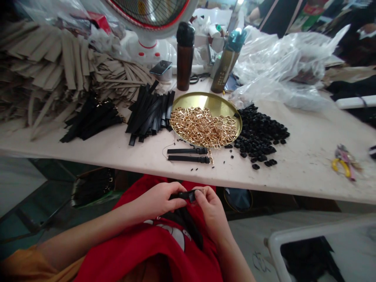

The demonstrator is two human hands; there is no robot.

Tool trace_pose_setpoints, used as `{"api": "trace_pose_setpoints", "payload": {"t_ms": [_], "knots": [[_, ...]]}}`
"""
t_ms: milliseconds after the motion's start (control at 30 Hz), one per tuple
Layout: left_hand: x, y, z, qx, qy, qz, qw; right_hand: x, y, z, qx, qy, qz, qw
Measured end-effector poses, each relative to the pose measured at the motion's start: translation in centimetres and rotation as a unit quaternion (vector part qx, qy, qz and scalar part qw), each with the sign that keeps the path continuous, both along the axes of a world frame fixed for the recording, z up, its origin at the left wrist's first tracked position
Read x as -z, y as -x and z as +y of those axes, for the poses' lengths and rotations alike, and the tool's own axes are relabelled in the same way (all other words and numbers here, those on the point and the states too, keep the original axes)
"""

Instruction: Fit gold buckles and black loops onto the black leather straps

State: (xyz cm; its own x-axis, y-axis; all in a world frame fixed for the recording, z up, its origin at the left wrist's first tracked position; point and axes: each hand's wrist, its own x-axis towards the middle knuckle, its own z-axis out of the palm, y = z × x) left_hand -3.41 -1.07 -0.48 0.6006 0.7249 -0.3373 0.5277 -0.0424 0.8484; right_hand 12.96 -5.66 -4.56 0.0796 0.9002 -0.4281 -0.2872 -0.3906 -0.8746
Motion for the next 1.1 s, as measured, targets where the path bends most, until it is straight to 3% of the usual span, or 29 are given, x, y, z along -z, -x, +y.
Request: {"api": "trace_pose_setpoints", "payload": {"t_ms": [133, 300, 433, 533, 700, 867, 1000, 1100], "knots": [[-0.1, 0.0, -0.6, -0.02, 0.051, -0.044, 0.998, -0.2, 0.3, -0.1, 0.04, -0.067, -0.194, 0.978], [0.8, -0.1, -0.5, -0.027, 0.114, -0.063, 0.991, -0.1, -0.2, -0.6, -0.103, -0.057, -0.221, 0.968], [1.8, 0.3, -0.3, -0.051, 0.267, -0.109, 0.956, 0.7, -0.5, -1.1, -0.097, -0.092, -0.305, 0.943], [2.2, 0.3, -0.3, -0.106, 0.314, -0.129, 0.935, 1.0, -0.5, -1.2, -0.121, -0.122, -0.361, 0.917], [2.7, -0.5, -0.5, -0.08, 0.258, -0.108, 0.957, 0.8, -1.2, -1.4, -0.22, -0.149, -0.362, 0.894], [2.5, -1.0, -0.1, -0.032, 0.229, -0.111, 0.967, 0.7, -1.3, -1.4, -0.201, -0.123, -0.307, 0.922], [0.8, -1.5, 1.9, -0.019, 0.065, -0.058, 0.996, 0.3, -0.8, 0.8, -0.137, -0.158, -0.332, 0.92], [-0.1, -2.5, 4.5, -0.038, -0.105, 0.004, 0.994, -0.5, -1.3, 4.5, -0.111, -0.162, -0.354, 0.914]]}}
